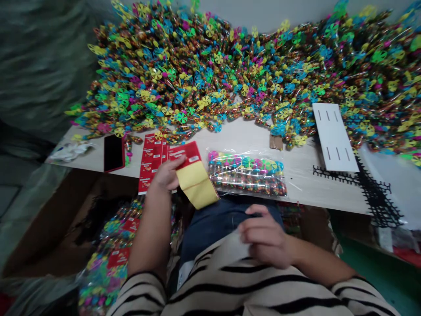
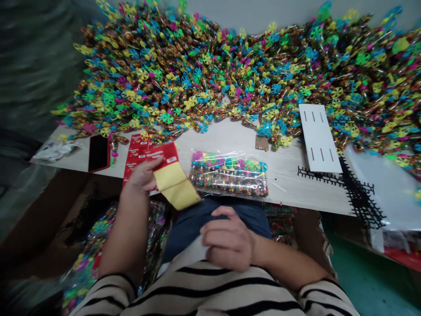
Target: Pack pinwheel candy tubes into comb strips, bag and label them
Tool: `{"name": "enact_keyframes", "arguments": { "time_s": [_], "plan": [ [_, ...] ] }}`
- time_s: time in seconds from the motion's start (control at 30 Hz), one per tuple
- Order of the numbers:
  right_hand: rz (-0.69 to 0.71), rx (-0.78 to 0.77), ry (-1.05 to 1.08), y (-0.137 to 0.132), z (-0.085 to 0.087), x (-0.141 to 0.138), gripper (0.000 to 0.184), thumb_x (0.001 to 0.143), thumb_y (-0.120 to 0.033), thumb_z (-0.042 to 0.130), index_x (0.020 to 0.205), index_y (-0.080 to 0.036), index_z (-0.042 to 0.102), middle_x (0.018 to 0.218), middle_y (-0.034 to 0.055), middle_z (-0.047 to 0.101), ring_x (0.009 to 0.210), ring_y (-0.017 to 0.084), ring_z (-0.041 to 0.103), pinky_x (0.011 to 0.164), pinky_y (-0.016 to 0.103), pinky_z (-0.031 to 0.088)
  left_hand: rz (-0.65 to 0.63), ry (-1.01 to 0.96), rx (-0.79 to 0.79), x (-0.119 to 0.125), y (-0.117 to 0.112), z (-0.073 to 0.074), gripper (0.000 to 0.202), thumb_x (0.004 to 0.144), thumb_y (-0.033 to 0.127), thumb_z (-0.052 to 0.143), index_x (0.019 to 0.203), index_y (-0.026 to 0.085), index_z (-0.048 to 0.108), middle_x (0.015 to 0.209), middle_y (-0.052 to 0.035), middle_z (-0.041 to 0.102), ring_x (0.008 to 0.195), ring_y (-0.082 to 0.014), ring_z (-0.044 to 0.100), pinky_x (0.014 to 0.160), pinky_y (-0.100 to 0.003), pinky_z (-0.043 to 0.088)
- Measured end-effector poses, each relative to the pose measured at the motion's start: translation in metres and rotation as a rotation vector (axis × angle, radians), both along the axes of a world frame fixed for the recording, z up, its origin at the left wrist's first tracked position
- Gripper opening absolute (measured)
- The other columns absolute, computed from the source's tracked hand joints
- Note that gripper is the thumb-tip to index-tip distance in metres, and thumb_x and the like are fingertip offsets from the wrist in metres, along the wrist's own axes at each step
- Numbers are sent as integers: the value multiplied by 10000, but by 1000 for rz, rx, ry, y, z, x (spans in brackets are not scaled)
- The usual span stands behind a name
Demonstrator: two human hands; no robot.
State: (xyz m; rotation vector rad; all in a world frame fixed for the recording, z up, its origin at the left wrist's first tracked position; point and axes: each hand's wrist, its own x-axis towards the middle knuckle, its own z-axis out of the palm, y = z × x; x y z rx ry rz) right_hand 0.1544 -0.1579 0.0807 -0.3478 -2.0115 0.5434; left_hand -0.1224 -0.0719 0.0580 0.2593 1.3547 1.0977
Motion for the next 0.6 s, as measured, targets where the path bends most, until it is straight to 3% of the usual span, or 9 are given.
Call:
{"name": "enact_keyframes", "arguments": {
  "time_s": [0.07,0.13,0.2,0.27,0.33,0.43,0.6],
  "plan": [
    [-181,-289,108,10,7,14,160,943,-155,480,824,-233,553,786,-3,643,758,156,634,737,345,519,139,57,52,-24,3,4,135,851,168,537,858,114,661,719,-49,731,759,-212,705,865,-405,574],
    [-423,-566,150,33,1,27,45,908,-232,582,865,-220,575,748,2,622,650,151,599,587,283,500,230,100,93,-43,2,12,158,882,170,496,903,121,645,754,-22,739,788,-188,691,922,-400,552],
    [-556,-779,142,59,-15,34,182,834,-352,684,848,-197,590,696,-2,602,574,139,553,500,246,453,279,136,106,-55,-1,18,164,898,176,479,922,126,633,755,-3,737,798,-169,677,959,-389,531],
    [-584,-903,125,81,-36,37,311,773,-464,710,816,-181,586,644,-9,578,531,131,517,468,236,426,306,158,117,-63,-4,22,175,906,177,465,932,127,631,758,4,736,802,-159,668,977,-385,519],
    [-608,-936,50,93,-56,35,367,757,-522,688,809,-172,589,641,-1,583,542,138,518,488,245,431,319,164,135,-67,-7,23,191,913,176,452,934,129,636,769,8,739,816,-160,663,980,-385,514],
    [-671,-841,-194,95,-73,29,347,803,-504,629,879,-165,620,713,31,640,621,175,576,579,283,464,334,182,143,-72,-8,24,222,929,165,417,921,143,638,763,21,738,845,-157,658,974,-368,513],
    [-890,-538,-704,91,-71,26,345,875,-385,613,1167,-200,605,949,84,692,770,256,643,650,333,466,354,220,171,-96,4,27,237,943,128,380,901,146,612,743,43,731,797,-114,651,975,-342,510]
  ]
}}
